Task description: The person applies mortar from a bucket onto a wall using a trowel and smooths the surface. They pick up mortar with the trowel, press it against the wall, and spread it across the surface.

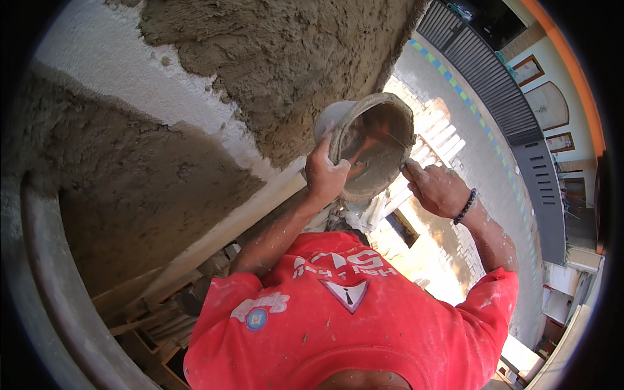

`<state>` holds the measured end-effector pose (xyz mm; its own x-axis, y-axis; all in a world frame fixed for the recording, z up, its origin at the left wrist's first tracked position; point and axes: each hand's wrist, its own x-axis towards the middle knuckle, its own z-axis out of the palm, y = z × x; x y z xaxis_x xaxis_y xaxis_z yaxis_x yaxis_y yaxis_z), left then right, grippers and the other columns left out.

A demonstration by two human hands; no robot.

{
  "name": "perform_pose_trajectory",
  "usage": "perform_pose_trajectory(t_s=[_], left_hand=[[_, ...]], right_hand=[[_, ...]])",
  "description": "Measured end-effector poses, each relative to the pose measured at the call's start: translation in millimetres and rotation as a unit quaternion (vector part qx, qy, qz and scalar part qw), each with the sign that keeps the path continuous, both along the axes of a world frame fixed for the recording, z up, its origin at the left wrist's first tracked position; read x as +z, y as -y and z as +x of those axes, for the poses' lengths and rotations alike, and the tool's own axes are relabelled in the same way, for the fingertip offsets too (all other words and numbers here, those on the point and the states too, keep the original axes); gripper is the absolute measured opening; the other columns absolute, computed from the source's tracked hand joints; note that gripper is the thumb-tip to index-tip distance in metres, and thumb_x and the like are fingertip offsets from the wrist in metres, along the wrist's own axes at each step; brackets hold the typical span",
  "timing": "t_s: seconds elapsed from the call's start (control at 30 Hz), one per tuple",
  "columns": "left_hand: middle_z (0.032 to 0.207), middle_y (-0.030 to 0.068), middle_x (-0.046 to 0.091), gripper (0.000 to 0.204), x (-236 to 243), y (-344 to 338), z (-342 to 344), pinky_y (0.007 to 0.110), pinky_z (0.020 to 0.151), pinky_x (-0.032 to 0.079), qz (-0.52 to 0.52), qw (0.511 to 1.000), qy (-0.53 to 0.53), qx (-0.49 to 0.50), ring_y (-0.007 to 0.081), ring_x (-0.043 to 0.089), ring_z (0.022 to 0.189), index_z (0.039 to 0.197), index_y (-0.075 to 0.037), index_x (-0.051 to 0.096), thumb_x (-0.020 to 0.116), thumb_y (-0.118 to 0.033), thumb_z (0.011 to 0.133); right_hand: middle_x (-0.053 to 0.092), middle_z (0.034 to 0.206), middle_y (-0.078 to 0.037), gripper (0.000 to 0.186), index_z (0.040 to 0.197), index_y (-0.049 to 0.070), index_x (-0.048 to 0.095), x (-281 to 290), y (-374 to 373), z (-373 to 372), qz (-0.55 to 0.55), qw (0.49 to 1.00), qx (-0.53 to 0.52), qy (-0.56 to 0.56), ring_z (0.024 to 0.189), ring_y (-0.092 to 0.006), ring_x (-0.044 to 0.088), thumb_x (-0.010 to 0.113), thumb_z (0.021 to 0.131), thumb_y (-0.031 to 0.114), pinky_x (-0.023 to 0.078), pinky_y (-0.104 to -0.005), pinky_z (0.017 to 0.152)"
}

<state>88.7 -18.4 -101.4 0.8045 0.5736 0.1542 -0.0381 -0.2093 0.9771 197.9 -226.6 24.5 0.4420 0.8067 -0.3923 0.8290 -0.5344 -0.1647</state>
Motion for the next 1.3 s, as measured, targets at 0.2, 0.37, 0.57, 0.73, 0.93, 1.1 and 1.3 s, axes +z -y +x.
perform_pose_trajectory(t_s=[0.2,0.37,0.57,0.73,0.93,1.1,1.3], left_hand=[[0.134,0.0189,0.052,0.068,19,6,8,0.03,0.104,0.036,0.056,0.992,0.11,0.014,0.0227,0.05,0.125,0.134,0.008,0.044,0.05,0.012,0.067],[0.133,0.0201,0.053,0.067,4,15,8,0.033,0.101,0.041,0.096,0.988,0.117,0.008,0.0286,0.054,0.121,0.133,0.005,0.046,0.052,0.01,0.067],[0.125,0.0193,0.059,0.066,9,10,2,0.031,0.096,0.044,0.012,0.991,0.125,-0.034,0.0235,0.059,0.113,0.134,0.004,0.047,0.052,0.01,0.068],[0.111,0.0073,0.059,0.053,20,-1,6,0.026,0.092,0.042,-0.082,0.985,0.142,-0.044,0.0131,0.055,0.101,0.123,0.006,0.051,0.049,0.011,0.071],[0.097,0.0051,0.06,0.04,40,-8,19,0.024,0.079,0.045,-0.113,0.981,0.156,-0.017,0.0099,0.055,0.086,0.11,0.005,0.056,0.051,0.009,0.07],[0.093,0.0041,0.06,0.038,47,-13,24,0.024,0.076,0.046,-0.094,0.985,0.147,-0.008,0.0093,0.054,0.082,0.106,0.003,0.057,0.051,0.008,0.069],[0.092,0.0049,0.063,0.041,47,0,35,0.025,0.078,0.046,-0.077,0.983,0.164,0.003,0.0102,0.056,0.083,0.108,0.004,0.058,0.051,0.008,0.068]], right_hand=[[0.059,0.076,-0.023,0.019,0.105,0.001,0.043,-38,26,13,0.016,0.997,-0.064,0.038,0.07,-0.0373,0.062,0.045,0.094,0.017,0.049,-0.0499,0.059],[0.062,0.072,-0.017,0.038,0.116,-0.004,0.049,-46,-6,2,-0.051,0.912,-0.21,-0.348,0.057,-0.0264,0.063,0.051,0.094,0.027,0.052,-0.0382,0.06],[0.059,0.067,-0.017,0.039,0.125,0.001,0.049,10,11,-14,0.023,0.981,-0.116,-0.152,0.049,-0.0253,0.06,0.052,0.093,0.023,0.05,-0.0384,0.054],[0.063,0.074,-0.023,0.033,0.116,0.001,0.052,41,25,-1,0.013,0.976,-0.206,-0.063,0.07,-0.0393,0.062,0.054,0.09,0.021,0.048,-0.0486,0.068],[0.059,0.075,-0.022,0.029,0.11,0.0,0.051,24,18,0,0.124,0.981,-0.077,0.128,0.072,-0.0386,0.062,0.056,0.084,0.011,0.049,-0.0485,0.064],[0.059,0.08,-0.014,0.039,0.12,-0.002,0.048,-10,-11,9,0.103,0.954,-0.022,0.281,0.076,-0.0282,0.062,0.053,0.083,0.009,0.052,-0.0399,0.06],[0.065,0.086,-0.023,0.048,0.125,-0.012,0.048,-62,-35,12,-0.039,0.948,0.018,0.315,0.08,-0.027,0.065,0.053,0.082,0.01,0.053,-0.0369,0.058]])
